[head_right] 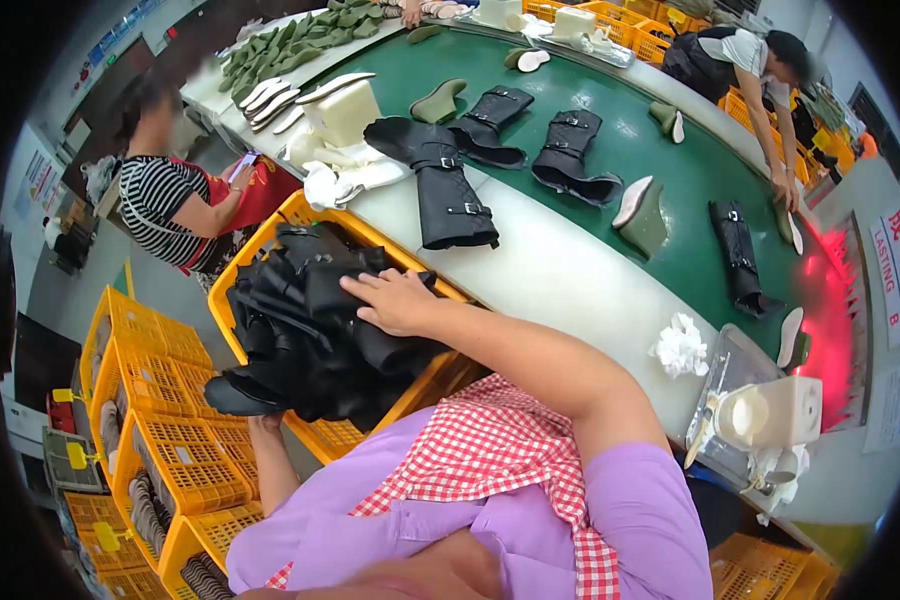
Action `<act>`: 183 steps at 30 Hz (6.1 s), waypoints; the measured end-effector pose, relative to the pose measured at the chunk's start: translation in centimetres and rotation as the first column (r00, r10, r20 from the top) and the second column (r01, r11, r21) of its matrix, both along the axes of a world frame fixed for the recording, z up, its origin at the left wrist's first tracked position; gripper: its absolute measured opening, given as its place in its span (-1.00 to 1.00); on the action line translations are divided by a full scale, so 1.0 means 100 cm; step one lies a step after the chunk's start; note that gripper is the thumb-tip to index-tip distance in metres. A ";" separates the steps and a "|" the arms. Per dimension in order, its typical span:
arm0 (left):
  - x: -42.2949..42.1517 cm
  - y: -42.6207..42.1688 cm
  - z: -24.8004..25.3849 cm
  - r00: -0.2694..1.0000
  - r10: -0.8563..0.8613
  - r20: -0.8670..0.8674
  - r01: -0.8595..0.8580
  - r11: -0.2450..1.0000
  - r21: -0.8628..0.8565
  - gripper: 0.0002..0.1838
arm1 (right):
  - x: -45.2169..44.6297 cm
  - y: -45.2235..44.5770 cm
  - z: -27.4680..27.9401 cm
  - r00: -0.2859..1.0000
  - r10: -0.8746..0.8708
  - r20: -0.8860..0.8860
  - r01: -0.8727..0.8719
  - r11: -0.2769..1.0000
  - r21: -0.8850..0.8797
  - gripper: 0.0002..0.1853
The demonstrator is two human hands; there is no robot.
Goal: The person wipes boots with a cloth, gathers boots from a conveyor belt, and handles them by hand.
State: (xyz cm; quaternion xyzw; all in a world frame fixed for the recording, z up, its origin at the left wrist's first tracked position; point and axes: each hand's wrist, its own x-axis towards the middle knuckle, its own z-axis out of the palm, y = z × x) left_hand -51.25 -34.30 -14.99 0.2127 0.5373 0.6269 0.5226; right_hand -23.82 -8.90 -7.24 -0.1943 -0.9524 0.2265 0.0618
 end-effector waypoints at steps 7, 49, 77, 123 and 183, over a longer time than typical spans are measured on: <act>-0.063 0.008 0.019 0.848 -0.151 -0.508 0.017 0.966 -0.260 -0.54 | 0.007 0.033 -0.006 0.996 -0.088 -0.030 0.087 0.995 -0.047 -0.38; 0.127 0.117 0.231 -0.487 -0.104 -0.867 -0.253 0.967 0.026 -0.51 | 0.317 -0.039 0.009 0.918 -0.346 -0.192 0.340 0.938 -0.067 -0.70; 0.368 0.572 0.042 0.622 -0.360 -0.695 0.386 0.914 -0.127 -0.50 | 0.457 -0.106 -0.022 0.794 -0.603 0.071 0.592 0.795 0.130 -0.70; 0.416 0.584 -0.005 0.858 -0.393 0.330 0.462 0.871 -0.165 -0.39 | 0.439 -0.091 -0.021 0.773 -0.628 0.092 0.603 0.772 0.202 -0.75; 0.445 0.679 0.124 0.634 -0.773 0.015 0.739 0.612 0.283 -0.60 | 0.436 0.303 0.130 -0.043 -0.997 -0.059 0.403 0.036 -0.915 0.09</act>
